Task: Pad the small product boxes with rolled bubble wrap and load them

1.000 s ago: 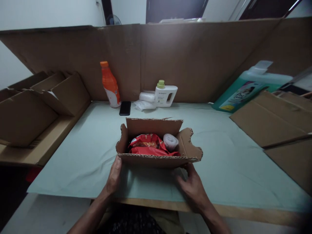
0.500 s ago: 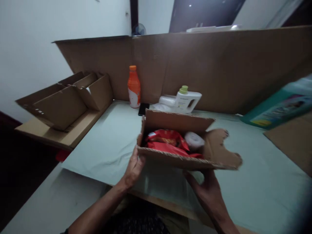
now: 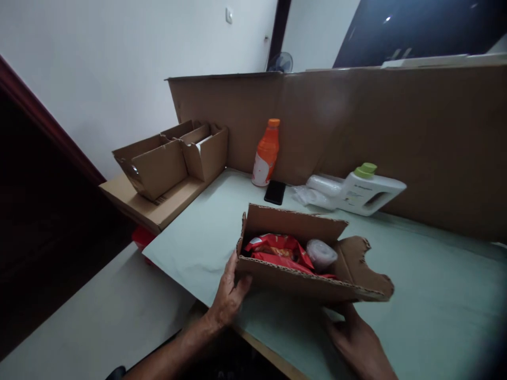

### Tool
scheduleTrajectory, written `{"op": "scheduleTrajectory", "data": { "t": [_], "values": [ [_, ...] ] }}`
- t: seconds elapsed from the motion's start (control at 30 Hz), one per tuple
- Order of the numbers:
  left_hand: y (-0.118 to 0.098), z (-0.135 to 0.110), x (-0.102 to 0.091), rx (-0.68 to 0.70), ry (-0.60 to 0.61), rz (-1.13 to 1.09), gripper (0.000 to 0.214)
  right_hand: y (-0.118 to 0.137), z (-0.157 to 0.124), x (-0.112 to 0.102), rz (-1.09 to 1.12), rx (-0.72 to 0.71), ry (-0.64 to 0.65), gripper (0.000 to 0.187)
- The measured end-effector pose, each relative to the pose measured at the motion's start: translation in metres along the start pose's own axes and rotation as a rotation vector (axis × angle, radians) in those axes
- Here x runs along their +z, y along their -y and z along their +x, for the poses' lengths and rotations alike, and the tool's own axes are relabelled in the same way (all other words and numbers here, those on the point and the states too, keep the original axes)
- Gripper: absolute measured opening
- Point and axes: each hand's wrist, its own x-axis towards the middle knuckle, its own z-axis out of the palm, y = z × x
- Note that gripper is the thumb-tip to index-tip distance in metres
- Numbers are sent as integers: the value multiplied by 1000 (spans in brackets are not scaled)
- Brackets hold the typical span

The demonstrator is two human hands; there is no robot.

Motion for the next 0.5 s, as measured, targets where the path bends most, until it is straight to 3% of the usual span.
{"op": "scheduleTrajectory", "data": {
  "t": [0.1,0.23,0.37,0.5],
  "values": [
    [-1,3,0,12,-8,-20,77,6,10,3,1,1,-3,35],
    [-3,20,-17,37,-186,-21,76,61,44,30,102,-92,-12,36],
    [-8,43,-58,57,-426,28,75,133,98,77,193,-279,126,40],
    [-18,69,-111,105,-673,95,74,204,151,142,275,-508,270,45]
  ]
}}
